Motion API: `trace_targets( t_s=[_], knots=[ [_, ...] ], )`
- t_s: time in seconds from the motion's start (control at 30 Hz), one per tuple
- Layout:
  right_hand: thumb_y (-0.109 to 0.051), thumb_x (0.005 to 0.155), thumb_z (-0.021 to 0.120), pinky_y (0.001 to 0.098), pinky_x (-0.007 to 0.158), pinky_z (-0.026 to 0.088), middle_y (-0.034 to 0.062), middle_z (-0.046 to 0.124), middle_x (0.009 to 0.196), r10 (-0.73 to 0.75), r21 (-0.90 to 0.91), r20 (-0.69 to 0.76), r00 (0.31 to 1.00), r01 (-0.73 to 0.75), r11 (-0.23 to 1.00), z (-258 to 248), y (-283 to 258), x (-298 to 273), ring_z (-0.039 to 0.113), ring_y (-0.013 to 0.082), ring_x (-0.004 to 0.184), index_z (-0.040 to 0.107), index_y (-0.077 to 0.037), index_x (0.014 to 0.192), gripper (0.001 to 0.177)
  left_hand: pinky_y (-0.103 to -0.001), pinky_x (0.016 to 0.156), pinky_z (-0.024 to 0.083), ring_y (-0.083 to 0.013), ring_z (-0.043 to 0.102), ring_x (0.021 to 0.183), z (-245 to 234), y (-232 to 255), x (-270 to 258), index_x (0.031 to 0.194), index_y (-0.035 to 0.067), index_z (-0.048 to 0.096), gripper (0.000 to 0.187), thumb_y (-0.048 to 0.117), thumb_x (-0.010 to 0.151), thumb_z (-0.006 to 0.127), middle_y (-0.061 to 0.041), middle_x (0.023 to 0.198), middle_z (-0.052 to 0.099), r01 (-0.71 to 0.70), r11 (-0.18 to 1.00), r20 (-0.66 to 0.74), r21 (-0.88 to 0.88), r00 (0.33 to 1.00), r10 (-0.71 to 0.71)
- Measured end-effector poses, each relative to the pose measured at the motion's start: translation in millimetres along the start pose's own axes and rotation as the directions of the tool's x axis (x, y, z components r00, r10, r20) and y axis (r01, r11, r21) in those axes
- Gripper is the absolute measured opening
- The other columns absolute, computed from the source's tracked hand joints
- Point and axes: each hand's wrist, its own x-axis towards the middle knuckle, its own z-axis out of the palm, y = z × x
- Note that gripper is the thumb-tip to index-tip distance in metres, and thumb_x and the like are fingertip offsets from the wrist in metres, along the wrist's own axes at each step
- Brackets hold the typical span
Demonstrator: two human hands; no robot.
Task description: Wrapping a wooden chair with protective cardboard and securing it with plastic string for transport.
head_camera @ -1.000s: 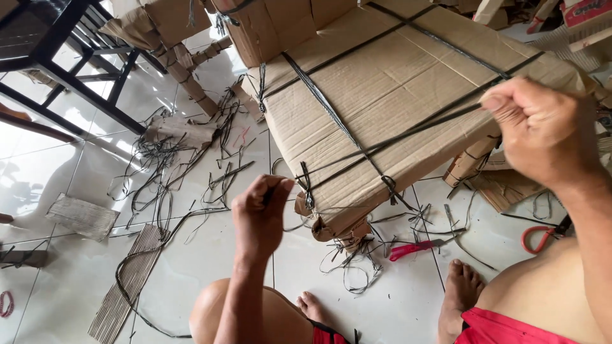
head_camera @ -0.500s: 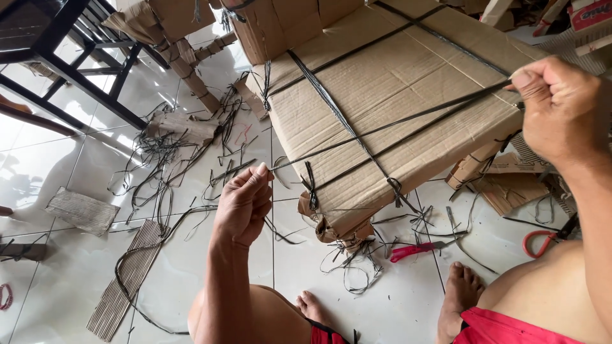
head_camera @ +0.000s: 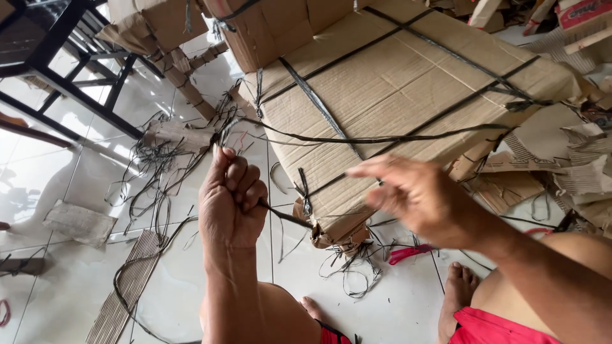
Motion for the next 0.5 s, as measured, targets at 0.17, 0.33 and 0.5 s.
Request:
trace_targets(
  t_s=[0.17, 0.33, 0.5],
  knots=[
    [-0.058, 0.092, 0.049, 0.0288, 0.049, 0.046, 0.0070, 0.073, 0.090, -0.065, 0.134, 0.192, 0.979, 0.039, 0.990, 17.3, -21.0, 7.8, 0.055, 0.0117, 0.058, 0.068, -0.003, 0.128, 0.068, -0.019, 0.039, 0.021, -0.0024, 0.029, 0.047, 61.5, -9.6, -4.6, 0.095, 0.006, 0.062, 0.023, 0.020, 0.109, 0.051, 0.005, 0.060, 0.040, -0.085, 0.993, 0.087, 0.084, 0.993, 0.078],
    [-0.025, 0.098, 0.060, 0.0251, 0.043, 0.042, -0.0020, 0.068, 0.064, -0.052, 0.251, 0.093, 0.994, 0.027, 0.968, 23.5, -16.2, 6.9, 0.050, 0.0071, 0.047, 0.072, -0.007, 0.084, 0.025, -0.019, 0.039, 0.018, -0.0027, 0.027, 0.048, 73.7, -18.3, 4.1, 0.093, 0.008, 0.061, 0.022, 0.020, 0.108, 0.052, 0.005, 0.061, 0.038, -0.067, 0.996, 0.168, 0.065, 0.984, 0.055],
    [-0.019, 0.100, 0.056, 0.0250, 0.055, 0.045, -0.0035, 0.075, 0.080, 0.157, 0.365, 0.155, 0.975, -0.204, 0.908, 29.4, 0.2, -2.8, 0.053, 0.0072, 0.059, 0.074, -0.009, 0.094, 0.021, -0.019, 0.039, 0.020, -0.0023, 0.027, 0.047, 74.5, -12.6, 13.9, 0.093, 0.008, 0.063, 0.023, 0.021, 0.109, 0.051, 0.006, 0.061, 0.040, -0.091, 0.994, 0.183, 0.066, 0.980, 0.077]
  ],
)
